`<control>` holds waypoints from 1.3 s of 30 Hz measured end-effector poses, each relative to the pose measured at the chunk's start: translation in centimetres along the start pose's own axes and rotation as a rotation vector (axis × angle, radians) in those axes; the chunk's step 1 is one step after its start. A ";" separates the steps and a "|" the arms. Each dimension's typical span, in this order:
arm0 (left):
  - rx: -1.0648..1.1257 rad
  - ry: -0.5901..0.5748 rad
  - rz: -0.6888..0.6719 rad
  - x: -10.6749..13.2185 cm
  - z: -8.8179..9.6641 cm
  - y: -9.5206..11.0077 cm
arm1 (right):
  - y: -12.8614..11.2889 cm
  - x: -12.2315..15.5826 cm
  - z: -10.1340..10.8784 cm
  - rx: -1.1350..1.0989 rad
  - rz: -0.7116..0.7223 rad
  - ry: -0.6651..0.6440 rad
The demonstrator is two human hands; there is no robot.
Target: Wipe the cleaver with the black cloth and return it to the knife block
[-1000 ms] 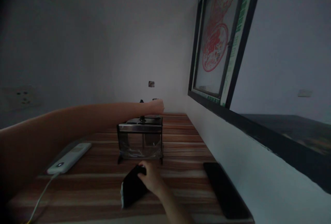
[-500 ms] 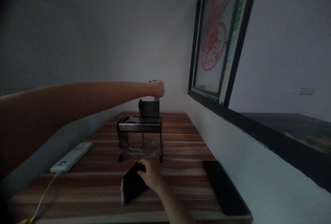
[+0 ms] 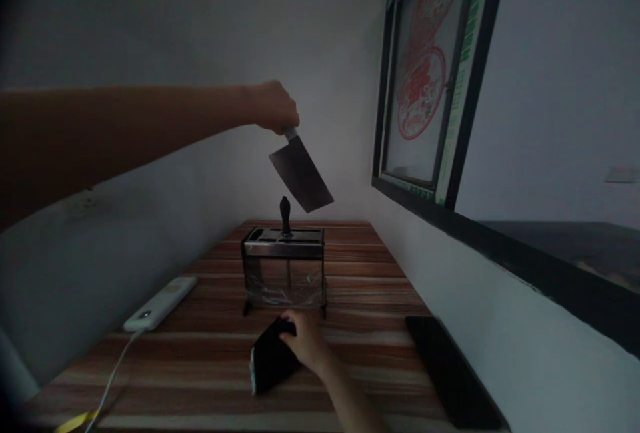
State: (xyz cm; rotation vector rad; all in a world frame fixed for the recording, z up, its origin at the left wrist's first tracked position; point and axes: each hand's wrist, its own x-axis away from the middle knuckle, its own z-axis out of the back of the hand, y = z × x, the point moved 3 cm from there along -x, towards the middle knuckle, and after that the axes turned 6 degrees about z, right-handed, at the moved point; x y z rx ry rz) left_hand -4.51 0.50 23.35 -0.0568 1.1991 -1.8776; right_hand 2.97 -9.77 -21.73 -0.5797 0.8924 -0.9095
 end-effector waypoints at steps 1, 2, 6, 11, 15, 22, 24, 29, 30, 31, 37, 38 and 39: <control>0.037 0.012 0.033 0.8 0.1 -1.1 | 0.0 0.0 0.0 0.001 0.001 0.002; 0.088 0.035 0.080 1.8 0.0 -2.0 | 0.0 0.0 0.1 0.004 0.002 0.004; 0.318 0.116 0.290 6.5 -2.1 -4.0 | 0.0 0.1 0.2 0.007 -0.010 0.020; 1.103 -0.062 0.520 14.3 -8.8 -2.1 | 0.4 0.2 0.2 0.013 -0.029 0.006; 1.836 -0.163 0.494 23.2 -13.1 4.1 | 0.8 0.3 0.3 -0.024 -0.042 0.005; 2.535 -0.196 0.806 37.1 -15.5 20.4 | 1.1 0.3 1.1 -0.105 -0.066 0.043; 2.642 -0.192 0.810 38.8 -15.3 23.9 | 1.3 0.5 1.6 -0.134 -0.102 0.072; 2.699 -0.396 0.673 40.3 -14.3 26.5 | 0.0 2.7 2.7 -0.176 -0.159 0.122; 2.733 -0.398 0.665 40.4 -14.1 26.4 | -0.7 3.5 2.8 -0.185 -0.155 0.136; 2.768 -0.412 0.656 40.4 -13.8 26.3 | -1.4 4.3 2.9 -0.195 -0.161 0.172; 3.021 -0.483 0.673 39.8 -12.3 27.9 | -4.1 8.8 0.6 -0.244 -0.288 0.209; 3.052 -0.493 0.656 39.8 -12.1 28.2 | -4.2 9.2 0.2 -0.231 -0.305 0.214; 3.071 -0.504 0.644 39.8 -12.0 28.3 | -4.1 9.5 -0.1 -0.220 -0.319 0.233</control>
